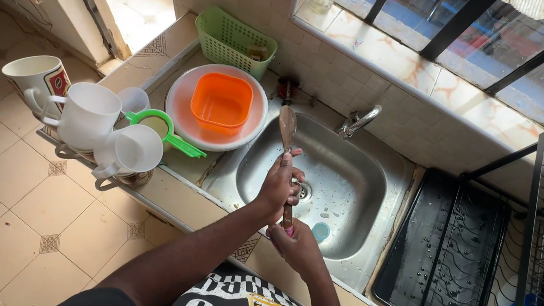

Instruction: Washing a plate, wooden spoon, and pot in a kitchen sink using a cleaning cloth

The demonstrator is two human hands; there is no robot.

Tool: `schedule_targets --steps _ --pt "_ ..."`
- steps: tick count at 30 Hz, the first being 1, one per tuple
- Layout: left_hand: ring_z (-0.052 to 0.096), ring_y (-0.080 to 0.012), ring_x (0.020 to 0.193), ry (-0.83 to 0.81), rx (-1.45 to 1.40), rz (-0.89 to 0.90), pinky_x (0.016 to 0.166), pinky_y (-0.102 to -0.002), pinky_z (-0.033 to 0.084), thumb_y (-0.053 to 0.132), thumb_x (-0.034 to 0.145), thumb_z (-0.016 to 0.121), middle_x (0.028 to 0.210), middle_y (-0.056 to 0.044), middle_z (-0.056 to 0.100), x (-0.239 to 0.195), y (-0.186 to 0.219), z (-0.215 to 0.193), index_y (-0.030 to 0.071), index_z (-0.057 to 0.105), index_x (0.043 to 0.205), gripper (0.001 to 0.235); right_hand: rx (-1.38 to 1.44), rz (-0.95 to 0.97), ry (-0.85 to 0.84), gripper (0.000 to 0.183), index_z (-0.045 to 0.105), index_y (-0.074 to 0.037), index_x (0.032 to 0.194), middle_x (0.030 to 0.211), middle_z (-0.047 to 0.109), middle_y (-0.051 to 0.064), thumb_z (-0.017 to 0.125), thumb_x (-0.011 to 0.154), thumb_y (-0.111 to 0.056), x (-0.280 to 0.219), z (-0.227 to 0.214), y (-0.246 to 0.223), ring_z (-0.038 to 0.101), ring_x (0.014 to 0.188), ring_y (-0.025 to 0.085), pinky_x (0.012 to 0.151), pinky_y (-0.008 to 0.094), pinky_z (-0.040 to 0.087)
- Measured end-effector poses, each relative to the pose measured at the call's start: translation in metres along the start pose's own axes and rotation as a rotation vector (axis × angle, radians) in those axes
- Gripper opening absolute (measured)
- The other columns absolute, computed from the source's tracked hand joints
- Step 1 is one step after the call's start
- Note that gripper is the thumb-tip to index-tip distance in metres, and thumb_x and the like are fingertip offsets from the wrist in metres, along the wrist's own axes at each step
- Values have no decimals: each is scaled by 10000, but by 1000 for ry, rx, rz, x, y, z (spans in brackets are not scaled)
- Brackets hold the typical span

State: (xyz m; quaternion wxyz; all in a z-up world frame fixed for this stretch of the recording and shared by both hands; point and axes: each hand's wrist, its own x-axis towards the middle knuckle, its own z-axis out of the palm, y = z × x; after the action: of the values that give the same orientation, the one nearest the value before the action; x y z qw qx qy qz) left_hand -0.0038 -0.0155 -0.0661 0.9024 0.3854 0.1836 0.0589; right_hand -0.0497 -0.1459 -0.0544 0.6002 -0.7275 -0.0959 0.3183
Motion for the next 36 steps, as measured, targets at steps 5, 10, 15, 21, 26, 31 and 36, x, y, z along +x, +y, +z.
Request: schedule_targets --steps 5,10,15,21,26,31,36 --pt "368 -63 514 22 -44 1 396 -141 311 485 1112 319 753 -31 469 -7 19 -2 162 447 1430 472 -90 89 -128 227 640 -48 785 550 556 73 709 966 -166 -9 0 -6 504 440 141 434 247 433" --pt "377 -58 495 8 14 42 371 -144 303 429 1118 356 707 -18 461 0 46 -19 149 486 1419 431 -144 67 -227 213 669 -10 798 583 559 73 701 945 -161 -25 -11 -9 541 502 135 470 268 438" --pt "438 -48 498 -162 98 -122 368 -156 374 359 1098 463 732 -49 548 -1 49 -37 111 509 1417 407 157 60 159 135 694 -10 937 570 542 104 646 973 -131 -2 -46 38 521 474 194 483 324 448" --pt "439 -51 517 -211 180 -242 374 -155 377 329 1077 502 749 -56 549 -20 32 -44 90 524 1404 405 446 -34 385 69 641 -109 1042 831 559 17 609 1000 -153 17 -62 42 532 795 136 790 320 486" --pt "456 -41 542 -310 282 -383 406 -139 401 245 1058 490 809 -79 588 -35 35 -47 28 499 1403 408 1206 190 342 136 632 -112 1118 1056 591 128 597 988 -126 50 -94 96 589 1140 339 1019 477 502" --pt "459 -26 555 -371 293 -437 411 -119 405 205 1037 484 859 -103 606 -50 46 -47 0 519 1332 361 1425 333 409 208 600 -37 1126 1089 591 167 579 919 -46 53 -95 118 578 1204 416 1075 621 473" --pt "457 -36 537 -399 231 -494 390 -140 416 156 1000 524 930 -118 615 -42 30 -66 13 420 1452 485 1469 369 425 360 593 -70 1101 1164 579 164 423 814 68 58 -96 116 547 1305 432 1114 673 430"
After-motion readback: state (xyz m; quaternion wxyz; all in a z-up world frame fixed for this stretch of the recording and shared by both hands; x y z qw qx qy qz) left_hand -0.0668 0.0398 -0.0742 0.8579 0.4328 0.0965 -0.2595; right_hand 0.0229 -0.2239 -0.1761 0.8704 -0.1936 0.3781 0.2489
